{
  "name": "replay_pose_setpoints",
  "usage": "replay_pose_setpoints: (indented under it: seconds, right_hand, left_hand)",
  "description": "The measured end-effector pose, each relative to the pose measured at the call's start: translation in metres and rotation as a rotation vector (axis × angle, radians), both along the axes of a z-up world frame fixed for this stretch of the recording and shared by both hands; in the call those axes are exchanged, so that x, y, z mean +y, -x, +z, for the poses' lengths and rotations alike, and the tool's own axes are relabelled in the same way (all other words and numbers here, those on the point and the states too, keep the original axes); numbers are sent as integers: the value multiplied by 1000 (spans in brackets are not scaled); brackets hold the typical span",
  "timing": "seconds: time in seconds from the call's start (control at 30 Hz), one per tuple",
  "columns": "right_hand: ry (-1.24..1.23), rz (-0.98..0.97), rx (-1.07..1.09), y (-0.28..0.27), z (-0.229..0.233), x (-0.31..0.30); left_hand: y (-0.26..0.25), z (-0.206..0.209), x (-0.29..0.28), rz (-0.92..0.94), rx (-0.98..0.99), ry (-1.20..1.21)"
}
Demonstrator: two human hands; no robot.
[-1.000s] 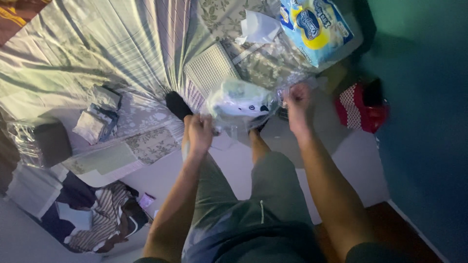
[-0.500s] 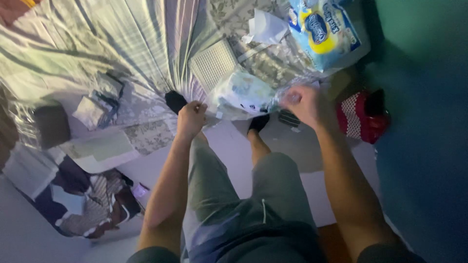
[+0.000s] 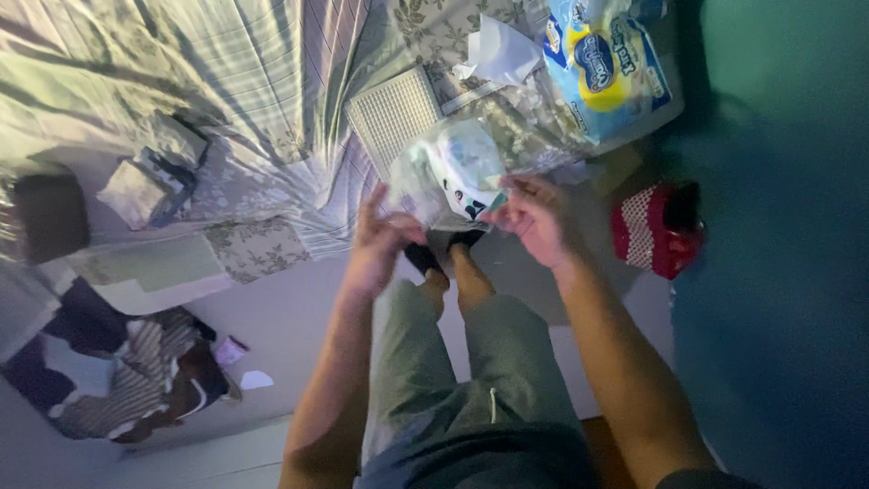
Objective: The person organizes diaper supplies by folding a patterned cloth diaper and placing diapers, a small bottle, and wipes into a clear plastic bag.
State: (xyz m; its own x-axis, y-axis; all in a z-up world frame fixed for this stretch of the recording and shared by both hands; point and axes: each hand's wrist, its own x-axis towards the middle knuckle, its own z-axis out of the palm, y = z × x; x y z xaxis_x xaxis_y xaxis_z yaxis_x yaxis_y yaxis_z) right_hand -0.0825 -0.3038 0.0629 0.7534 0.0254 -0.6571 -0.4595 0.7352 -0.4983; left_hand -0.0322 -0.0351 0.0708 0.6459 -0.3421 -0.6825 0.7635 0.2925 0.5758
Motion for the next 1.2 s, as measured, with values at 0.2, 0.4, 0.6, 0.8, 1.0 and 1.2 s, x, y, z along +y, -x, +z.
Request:
replay_pose_setpoints:
  seconds: [0.2, 0.4, 0.6, 0.8, 1.0, 1.2]
  right_hand:
    - [259, 28, -23, 28, -71, 5]
    - [246, 212, -83, -15, 2, 42]
    - [902, 538, -124, -37, -43, 53]
    - [1297, 325, -9, -44, -26, 66]
    - [1413, 625, -757, -20, 0, 145]
    - [857, 304, -24, 14, -45, 176]
  left_hand:
    - [8, 10, -18, -397, -271, -407]
    - [-30, 8, 60, -531, -137, -1002]
    - [20, -126, 104, -673, -355, -1023]
    - [-7, 11, 45, -504, -47, -525]
    - [3, 59, 26, -237, -393, -444]
    - [18, 68, 25, -215, -449, -438]
